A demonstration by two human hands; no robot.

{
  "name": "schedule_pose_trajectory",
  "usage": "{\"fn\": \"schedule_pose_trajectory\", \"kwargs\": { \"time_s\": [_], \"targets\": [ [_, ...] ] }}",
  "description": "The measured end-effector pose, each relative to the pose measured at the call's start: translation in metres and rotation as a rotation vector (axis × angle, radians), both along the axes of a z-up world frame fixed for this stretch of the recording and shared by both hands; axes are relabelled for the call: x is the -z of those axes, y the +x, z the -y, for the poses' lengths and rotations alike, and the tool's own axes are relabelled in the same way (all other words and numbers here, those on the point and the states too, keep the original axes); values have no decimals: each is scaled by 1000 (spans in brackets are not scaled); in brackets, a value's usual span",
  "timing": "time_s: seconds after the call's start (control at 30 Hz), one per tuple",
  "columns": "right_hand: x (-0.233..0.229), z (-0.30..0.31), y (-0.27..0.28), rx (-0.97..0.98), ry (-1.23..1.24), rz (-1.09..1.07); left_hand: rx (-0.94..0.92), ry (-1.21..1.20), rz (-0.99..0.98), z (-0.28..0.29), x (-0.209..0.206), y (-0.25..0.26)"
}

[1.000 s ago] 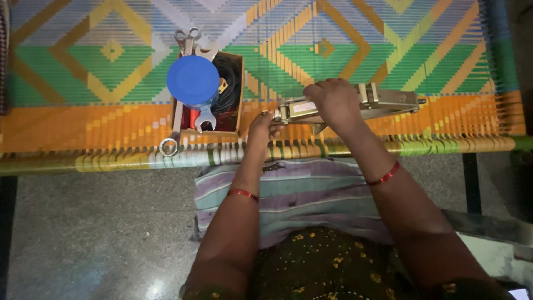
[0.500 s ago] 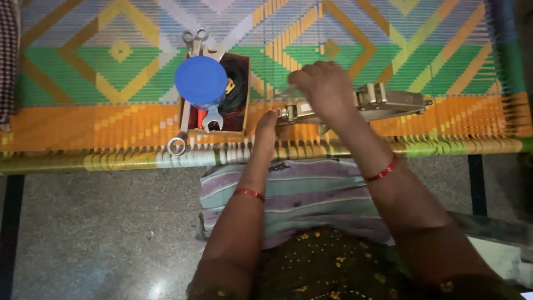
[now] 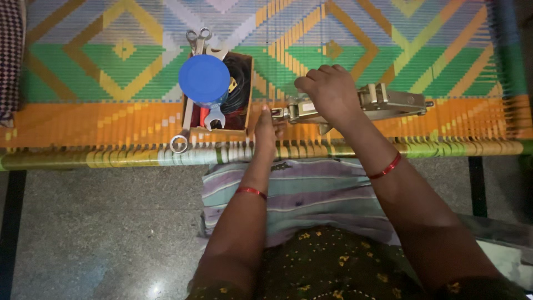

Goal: The person uses a wrench to tighten or loosen a bolt on a beige metal device resting on a woven cot. They repeatedly adjust the wrench and reposition their hands to manipulate the device's components.

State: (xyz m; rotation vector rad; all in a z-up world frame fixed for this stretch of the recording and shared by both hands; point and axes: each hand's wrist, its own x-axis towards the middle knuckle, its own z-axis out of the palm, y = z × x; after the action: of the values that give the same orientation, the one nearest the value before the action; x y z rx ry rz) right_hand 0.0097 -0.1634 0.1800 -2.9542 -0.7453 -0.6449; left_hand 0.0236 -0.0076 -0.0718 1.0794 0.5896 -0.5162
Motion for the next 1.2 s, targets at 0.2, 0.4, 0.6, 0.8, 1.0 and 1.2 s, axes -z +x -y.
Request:
{"fn": "schedule_pose_trajectory", "kwargs": {
  "time_s": [0.2, 0.4, 0.6, 0.8, 1.0, 1.2],
  "targets": [
    [3, -6, -4, -18, -59, -17, 8, 59, 199, 1, -1, -12],
    [5, -12, -7, -48, -39, -29, 41, 128, 222, 1, -23, -17],
    [18, -19, -8, -79, 99, -100, 95, 124, 255, -3, -42, -18],
    [23, -16, -7, 3, 418, -273, 15, -40, 317, -2, -52, -21],
    [18, -14, -5, 53, 435, -315, 84, 13, 349, -6, -64, -21],
    [13, -19, -7, 83, 405, -311, 114, 24, 419, -10, -72, -20]
  ]
}}
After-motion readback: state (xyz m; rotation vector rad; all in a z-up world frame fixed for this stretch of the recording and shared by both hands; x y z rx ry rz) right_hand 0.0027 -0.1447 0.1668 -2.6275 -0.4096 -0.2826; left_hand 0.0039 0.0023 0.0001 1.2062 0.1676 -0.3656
